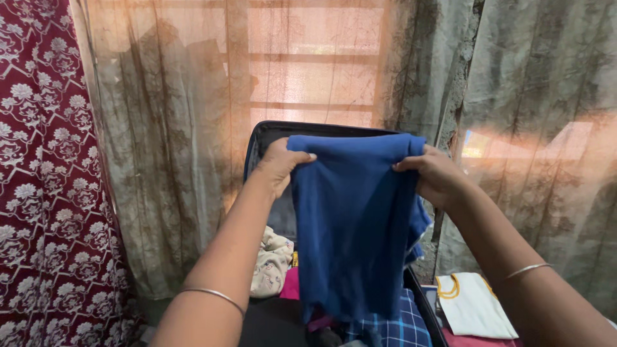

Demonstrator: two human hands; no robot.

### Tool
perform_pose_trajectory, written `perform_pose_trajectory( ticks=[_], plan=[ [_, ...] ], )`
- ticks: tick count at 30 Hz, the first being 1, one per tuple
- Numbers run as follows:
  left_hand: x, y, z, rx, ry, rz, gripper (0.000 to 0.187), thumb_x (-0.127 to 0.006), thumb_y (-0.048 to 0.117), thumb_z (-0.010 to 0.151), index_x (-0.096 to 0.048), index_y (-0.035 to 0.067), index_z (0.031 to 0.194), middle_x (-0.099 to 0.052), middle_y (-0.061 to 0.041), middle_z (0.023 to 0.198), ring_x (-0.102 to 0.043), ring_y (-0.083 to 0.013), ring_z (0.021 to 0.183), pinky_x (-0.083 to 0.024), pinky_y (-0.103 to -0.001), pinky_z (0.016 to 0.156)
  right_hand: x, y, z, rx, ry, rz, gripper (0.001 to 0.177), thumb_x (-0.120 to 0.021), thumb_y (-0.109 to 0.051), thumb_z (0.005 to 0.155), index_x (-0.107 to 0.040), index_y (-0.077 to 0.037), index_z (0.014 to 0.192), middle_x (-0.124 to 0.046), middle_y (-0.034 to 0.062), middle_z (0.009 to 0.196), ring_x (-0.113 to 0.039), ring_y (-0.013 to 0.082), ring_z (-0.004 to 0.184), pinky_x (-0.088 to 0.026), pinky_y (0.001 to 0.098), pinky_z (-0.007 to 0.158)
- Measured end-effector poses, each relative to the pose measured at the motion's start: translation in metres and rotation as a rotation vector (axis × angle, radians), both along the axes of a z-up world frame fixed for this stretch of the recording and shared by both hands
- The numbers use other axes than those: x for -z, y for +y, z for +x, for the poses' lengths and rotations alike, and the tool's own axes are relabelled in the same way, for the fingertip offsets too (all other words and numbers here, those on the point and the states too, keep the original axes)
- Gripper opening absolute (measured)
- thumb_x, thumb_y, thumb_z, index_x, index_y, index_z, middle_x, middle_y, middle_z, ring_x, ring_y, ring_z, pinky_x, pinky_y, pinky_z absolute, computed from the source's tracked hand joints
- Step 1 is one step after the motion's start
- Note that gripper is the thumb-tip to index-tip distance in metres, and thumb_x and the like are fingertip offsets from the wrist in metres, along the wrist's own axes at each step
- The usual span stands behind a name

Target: The person folds and organizes various items of clothing, including a blue shirt, patterned shorts, a pink top, and denim jeans, into a suitcase.

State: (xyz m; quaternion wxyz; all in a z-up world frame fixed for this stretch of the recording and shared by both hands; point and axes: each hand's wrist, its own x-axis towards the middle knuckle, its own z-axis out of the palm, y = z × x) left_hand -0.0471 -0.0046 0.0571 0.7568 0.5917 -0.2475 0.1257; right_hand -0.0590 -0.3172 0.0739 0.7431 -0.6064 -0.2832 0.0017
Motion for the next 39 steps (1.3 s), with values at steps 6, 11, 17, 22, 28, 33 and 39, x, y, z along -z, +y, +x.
perform_pose_trajectory(
  ticks=[6, 11, 17, 22, 28, 33, 39],
  plan=[
    [0.007, -0.01, 0.023, -0.373, -0.121, 0.115, 0.048, -0.079, -0.004, 0.069, -0.065, 0.005, 0.114, -0.074, -0.006, 0.099, -0.072, -0.0176, 0.09, -0.059, -0.032, 0.084, 0.011, 0.0, 0.008, 0.098, -0.159, -0.039, 0.03, -0.065, 0.012, 0.076, -0.071, 0.003, 0.105, -0.077, 0.0121, 0.101, -0.075, 0.0203, 0.09, -0.061, 0.0333, 0.086],
    [0.007, -0.018, 0.021, -0.796, -0.245, 0.206, 0.037, -0.083, 0.0, 0.069, -0.071, 0.004, 0.104, -0.075, -0.006, 0.093, -0.071, -0.0165, 0.086, -0.056, -0.031, 0.078, 0.004, 0.005, -0.007, 0.67, -0.283, -0.376, 0.024, -0.08, 0.001, 0.077, -0.075, 0.004, 0.1, -0.077, 0.011, 0.094, -0.071, 0.0193, 0.084, -0.056, 0.0307, 0.078],
    [0.003, -0.02, 0.033, -0.314, -0.041, -0.068, 0.022, -0.075, 0.003, 0.078, -0.072, 0.004, 0.1, -0.075, -0.007, 0.092, -0.07, -0.0159, 0.085, -0.057, -0.03, 0.079, 0.01, 0.012, -0.023, 0.462, -0.241, -0.085, 0.018, -0.076, -0.01, 0.088, -0.075, 0.0, 0.103, -0.077, 0.0075, 0.095, -0.07, 0.0148, 0.082, -0.057, 0.0272, 0.075],
    [0.019, -0.011, 0.063, 0.031, 0.22, -0.191, 0.022, -0.071, 0.01, 0.089, -0.064, -0.001, 0.107, -0.07, -0.012, 0.094, -0.068, -0.0215, 0.085, -0.056, -0.036, 0.08, 0.016, 0.011, 0.0, 0.201, 0.176, 0.204, 0.023, -0.064, -0.027, 0.096, -0.07, -0.005, 0.096, -0.073, 0.0064, 0.088, -0.07, 0.0177, 0.076, -0.058, 0.0333, 0.07],
    [0.045, -0.024, 0.072, -0.282, 0.127, -0.223, 0.059, -0.071, -0.015, 0.078, -0.051, 0.006, 0.129, -0.064, -0.012, 0.116, -0.061, -0.0175, 0.105, -0.049, -0.032, 0.095, 0.034, -0.001, 0.033, 0.166, 0.151, 0.19, 0.016, -0.066, 0.005, 0.083, -0.066, -0.004, 0.097, -0.071, 0.0067, 0.092, -0.071, 0.0199, 0.083, -0.061, 0.0352, 0.08],
    [0.025, -0.027, 0.041, -0.113, -0.15, -0.276, 0.069, -0.06, -0.02, 0.07, -0.051, 0.009, 0.132, -0.068, -0.011, 0.119, -0.065, -0.0214, 0.109, -0.053, -0.034, 0.093, 0.041, 0.001, 0.019, 0.137, -0.096, 0.134, 0.039, -0.069, 0.012, 0.071, -0.062, -0.003, 0.106, -0.073, 0.0064, 0.094, -0.073, 0.0202, 0.088, -0.06, 0.0347, 0.087],
    [0.032, -0.024, 0.025, -0.939, -0.616, 0.469, 0.055, -0.054, -0.017, 0.074, -0.073, 0.01, 0.118, -0.073, -0.012, 0.114, -0.068, -0.0299, 0.114, -0.055, -0.036, 0.098, 0.06, 0.019, 0.016, 0.964, -0.172, -0.441, 0.104, -0.077, 0.009, 0.069, -0.03, -0.015, 0.158, -0.072, 0.0189, 0.098, -0.073, 0.0301, 0.086, -0.06, 0.0415, 0.08]
  ],
)
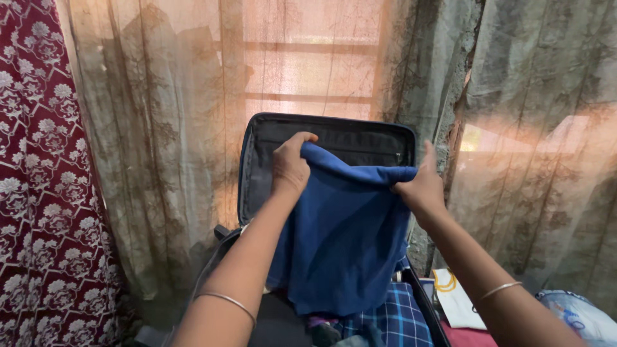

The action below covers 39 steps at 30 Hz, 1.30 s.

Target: The person folds and organizes various items of clothing, including a blue shirt, patterned shorts, a pink top, and denim jeans, into a suitcase.

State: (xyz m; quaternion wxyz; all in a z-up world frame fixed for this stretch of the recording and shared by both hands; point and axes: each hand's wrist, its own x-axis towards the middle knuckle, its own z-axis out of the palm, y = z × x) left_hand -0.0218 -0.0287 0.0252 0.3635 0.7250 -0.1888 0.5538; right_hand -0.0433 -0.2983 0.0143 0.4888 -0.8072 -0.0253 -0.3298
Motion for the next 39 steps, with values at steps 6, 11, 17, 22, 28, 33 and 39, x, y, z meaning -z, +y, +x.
perform_pose_trajectory(
  ticks=[6, 11, 17, 22, 28, 33, 39],
  plan=[
    [0.005, 0.008, -0.004, -0.408, -0.09, 0.338, 0.05, -0.055, -0.009, 0.086, -0.059, 0.004, 0.135, -0.064, -0.016, 0.112, -0.059, -0.035, 0.108, -0.052, -0.042, 0.096, -0.009, 0.011, -0.014, 0.042, -0.167, -0.491, 0.029, -0.08, -0.011, 0.078, -0.079, -0.014, 0.106, -0.074, 0.0205, 0.09, -0.073, 0.0373, 0.087, -0.057, 0.0445, 0.081],
    [0.001, 0.008, -0.002, -0.467, 0.212, 0.102, 0.027, -0.059, 0.008, 0.097, -0.059, 0.004, 0.124, -0.059, -0.017, 0.117, -0.055, -0.0373, 0.112, -0.048, -0.048, 0.094, -0.018, 0.009, -0.024, 0.158, -0.302, -0.705, 0.024, -0.086, -0.024, 0.072, -0.077, -0.008, 0.087, -0.073, 0.0191, 0.082, -0.068, 0.0391, 0.085, -0.055, 0.0487, 0.078],
    [0.007, -0.009, -0.021, -0.56, 0.289, -0.069, 0.026, -0.063, 0.02, 0.09, -0.054, 0.01, 0.112, -0.061, -0.012, 0.12, -0.058, -0.0337, 0.117, -0.044, -0.053, 0.096, -0.004, 0.0, 0.009, -0.023, -0.169, -0.288, 0.028, -0.08, -0.025, 0.074, -0.07, -0.006, 0.093, -0.07, 0.0162, 0.089, -0.066, 0.0311, 0.084, -0.053, 0.0416, 0.07],
    [0.01, -0.028, 0.013, -0.241, 0.206, -0.57, 0.023, -0.051, 0.018, 0.1, -0.049, 0.005, 0.119, -0.063, -0.022, 0.112, -0.061, -0.0433, 0.107, -0.048, -0.052, 0.09, 0.013, 0.019, 0.021, -0.637, 0.0, 0.541, 0.024, -0.067, -0.014, 0.089, -0.067, -0.002, 0.11, -0.069, 0.0087, 0.097, -0.064, 0.0181, 0.085, -0.054, 0.0343, 0.076],
    [0.011, -0.036, 0.025, -0.029, -0.001, -0.797, 0.023, -0.045, 0.025, 0.104, -0.051, 0.005, 0.114, -0.068, -0.022, 0.111, -0.067, -0.0393, 0.102, -0.051, -0.047, 0.09, -0.011, 0.049, -0.038, -1.014, 0.236, 0.63, 0.029, -0.061, -0.033, 0.098, -0.065, -0.008, 0.113, -0.072, 0.0057, 0.1, -0.069, 0.0151, 0.086, -0.059, 0.0339, 0.079],
    [0.008, -0.073, 0.023, 0.064, 0.096, -0.83, 0.035, -0.055, 0.039, 0.101, -0.052, 0.008, 0.117, -0.068, -0.022, 0.11, -0.067, -0.0406, 0.102, -0.052, -0.047, 0.087, -0.021, 0.076, -0.024, -0.924, 0.015, 0.373, 0.044, -0.05, -0.045, 0.107, -0.066, -0.004, 0.108, -0.069, 0.0031, 0.096, -0.063, 0.0112, 0.084, -0.054, 0.0281, 0.074],
    [0.022, -0.103, 0.013, 0.183, -0.092, -0.673, 0.064, -0.075, 0.057, 0.078, -0.048, 0.007, 0.106, -0.068, -0.025, 0.094, -0.072, -0.0422, 0.089, -0.058, -0.049, 0.077, -0.012, 0.087, 0.007, -0.765, -0.51, -0.056, 0.041, -0.034, -0.046, 0.114, -0.056, -0.011, 0.115, -0.054, 0.0015, 0.102, -0.054, 0.0109, 0.095, -0.046, 0.0272, 0.089]
  ],
)
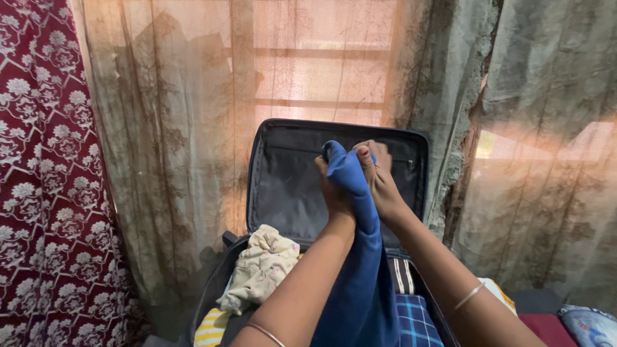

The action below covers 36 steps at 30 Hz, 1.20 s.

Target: The person folds and organizes various items of clothing, including a blue shirt, patterned shorts, a pink top, and denim jeans, into a suitcase.

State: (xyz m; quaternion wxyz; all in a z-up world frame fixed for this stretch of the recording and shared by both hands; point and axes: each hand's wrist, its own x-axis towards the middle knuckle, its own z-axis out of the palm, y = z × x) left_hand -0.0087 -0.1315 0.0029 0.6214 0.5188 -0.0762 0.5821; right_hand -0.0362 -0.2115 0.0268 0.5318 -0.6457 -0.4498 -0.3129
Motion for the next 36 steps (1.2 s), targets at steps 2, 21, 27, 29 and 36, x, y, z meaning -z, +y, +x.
perform_pose_trajectory(
  ticks=[2, 21, 27, 29, 36],
  plan=[
    [0.0, 0.005, -0.003, 0.043, 0.202, 0.054, 0.055, -0.065, 0.058, 0.087, -0.049, 0.008, 0.106, -0.069, -0.027, 0.095, -0.069, -0.0473, 0.092, -0.055, -0.053, 0.076, 0.0, -0.002, 0.001, 0.545, -0.231, -0.088, 0.032, -0.048, -0.04, 0.107, -0.062, -0.012, 0.113, -0.056, 0.0072, 0.107, -0.052, 0.0196, 0.1, -0.042, 0.0337, 0.086],
    [-0.018, 0.073, -0.021, 0.387, 0.413, 0.073, 0.06, -0.053, 0.064, 0.097, -0.064, 0.008, 0.115, -0.074, -0.015, 0.115, -0.069, -0.0309, 0.111, -0.053, -0.043, 0.094, -0.007, -0.019, -0.04, -0.175, 0.735, 0.255, 0.032, -0.063, -0.033, 0.099, -0.07, -0.003, 0.107, -0.073, 0.0054, 0.09, -0.066, 0.0147, 0.073, -0.055, 0.0312, 0.068],
    [0.017, 0.109, -0.077, 1.109, 0.768, 0.327, 0.06, -0.071, 0.049, 0.088, -0.066, 0.016, 0.139, -0.066, 0.0, 0.138, -0.058, -0.0118, 0.127, -0.043, -0.033, 0.108, -0.04, -0.013, -0.023, -0.074, 0.886, 0.257, 0.04, -0.063, -0.04, 0.096, -0.071, -0.003, 0.11, -0.074, 0.0116, 0.096, -0.07, 0.0205, 0.078, -0.058, 0.0347, 0.074],
    [0.014, 0.1, -0.079, 1.308, 0.767, 0.262, 0.052, -0.072, 0.042, 0.089, -0.066, 0.01, 0.13, -0.069, -0.009, 0.129, -0.065, -0.0201, 0.116, -0.052, -0.041, 0.102, -0.043, -0.02, -0.014, 0.008, 0.977, 0.288, 0.047, -0.062, -0.043, 0.096, -0.069, -0.001, 0.117, -0.075, 0.0158, 0.106, -0.072, 0.0244, 0.086, -0.059, 0.0361, 0.081],
    [-0.003, 0.079, -0.032, 1.27, 0.82, 0.059, 0.046, -0.065, 0.04, 0.094, -0.069, 0.001, 0.118, -0.075, -0.017, 0.113, -0.071, -0.0308, 0.101, -0.059, -0.048, 0.093, 0.0, -0.046, -0.031, -0.105, 1.241, 0.269, 0.08, -0.048, -0.068, 0.086, -0.061, -0.006, 0.135, -0.072, 0.0154, 0.122, -0.072, 0.0244, 0.101, -0.058, 0.0413, 0.084]
  ],
)
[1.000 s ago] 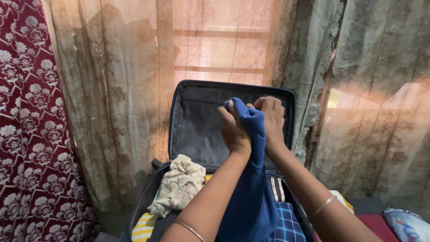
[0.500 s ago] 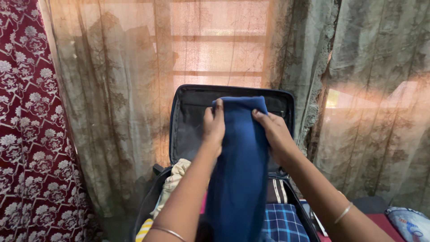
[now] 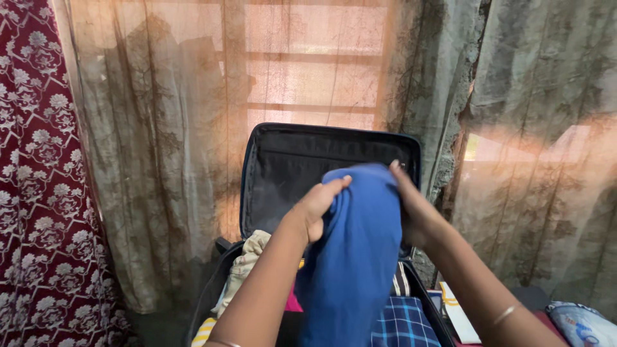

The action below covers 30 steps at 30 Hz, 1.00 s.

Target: The person folds and organizes various items of clothing, including a blue shirt, patterned shorts, a pink top, and denim jeans, into a suitcase.

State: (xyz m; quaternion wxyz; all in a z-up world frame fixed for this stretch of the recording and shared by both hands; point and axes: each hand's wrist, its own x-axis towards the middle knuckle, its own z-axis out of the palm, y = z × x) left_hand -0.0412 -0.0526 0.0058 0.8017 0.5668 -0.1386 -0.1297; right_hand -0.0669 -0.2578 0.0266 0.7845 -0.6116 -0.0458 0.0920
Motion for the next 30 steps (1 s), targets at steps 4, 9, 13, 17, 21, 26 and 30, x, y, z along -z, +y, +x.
perform_pose_trajectory(
  ticks=[4, 9, 13, 17, 21, 26, 30],
  plan=[
    [0.002, 0.0, 0.041, -0.072, 0.079, -0.223, 0.057, -0.055, 0.047, 0.097, -0.066, -0.001, 0.125, -0.071, -0.019, 0.126, -0.069, -0.0325, 0.11, -0.056, -0.048, 0.098, 0.035, -0.008, -0.014, -0.308, -0.241, -0.153, 0.057, -0.074, -0.039, 0.085, -0.061, -0.004, 0.128, -0.07, 0.0064, 0.116, -0.071, 0.0172, 0.102, -0.061, 0.0401, 0.09],
    [0.013, 0.017, 0.008, -0.227, 0.087, -0.125, 0.074, -0.054, 0.066, 0.098, -0.058, 0.003, 0.135, -0.06, -0.016, 0.145, -0.059, -0.026, 0.125, -0.042, -0.042, 0.106, 0.015, 0.008, -0.013, -0.063, -0.234, -0.191, 0.048, -0.074, -0.038, 0.086, -0.072, 0.0, 0.115, -0.077, 0.0149, 0.103, -0.074, 0.0219, 0.085, -0.06, 0.0365, 0.08],
    [0.015, 0.028, -0.032, -0.003, -0.133, 0.109, 0.057, -0.068, 0.045, 0.091, -0.065, 0.004, 0.131, -0.07, -0.009, 0.13, -0.068, -0.0197, 0.114, -0.055, -0.039, 0.098, -0.003, 0.015, -0.015, -0.07, -0.276, -0.035, 0.048, -0.07, -0.039, 0.088, -0.069, -0.001, 0.116, -0.076, 0.0135, 0.105, -0.074, 0.0204, 0.088, -0.06, 0.0358, 0.081],
    [0.001, 0.024, -0.035, -0.126, -0.165, 0.039, 0.048, -0.071, 0.029, 0.087, -0.067, 0.001, 0.125, -0.074, -0.01, 0.108, -0.071, -0.0214, 0.094, -0.061, -0.04, 0.083, -0.007, 0.017, -0.023, -0.17, -0.366, -0.108, 0.044, -0.075, -0.022, 0.081, -0.066, -0.006, 0.121, -0.074, 0.0068, 0.108, -0.072, 0.0166, 0.096, -0.059, 0.0343, 0.087],
    [-0.008, 0.021, -0.045, -0.161, -0.334, 0.087, 0.045, -0.071, 0.029, 0.089, -0.068, 0.004, 0.127, -0.075, -0.008, 0.108, -0.072, -0.017, 0.094, -0.059, -0.033, 0.084, -0.006, 0.014, -0.02, -0.187, -0.435, -0.113, 0.056, -0.077, 0.004, 0.07, -0.062, -0.007, 0.123, -0.075, 0.0065, 0.109, -0.072, 0.0184, 0.101, -0.059, 0.0338, 0.092],
    [0.003, 0.015, -0.034, -0.216, -0.723, 0.265, 0.059, -0.08, 0.009, 0.074, -0.062, 0.004, 0.131, -0.072, -0.008, 0.119, -0.068, -0.0153, 0.105, -0.054, -0.03, 0.094, -0.007, 0.003, -0.003, -0.048, -0.605, -0.099, 0.039, -0.074, 0.009, 0.073, -0.068, 0.003, 0.112, -0.076, 0.0101, 0.1, -0.073, 0.0198, 0.09, -0.06, 0.0348, 0.086],
    [0.014, 0.006, -0.006, -0.549, -0.665, 0.327, 0.048, -0.08, 0.013, 0.075, -0.075, 0.002, 0.121, -0.081, -0.012, 0.111, -0.074, -0.018, 0.098, -0.057, -0.03, 0.089, -0.005, -0.002, -0.007, 0.065, -0.708, -0.141, 0.029, -0.076, 0.004, 0.076, -0.071, 0.001, 0.104, -0.079, 0.007, 0.093, -0.075, 0.0163, 0.084, -0.06, 0.0322, 0.083]
  ],
)
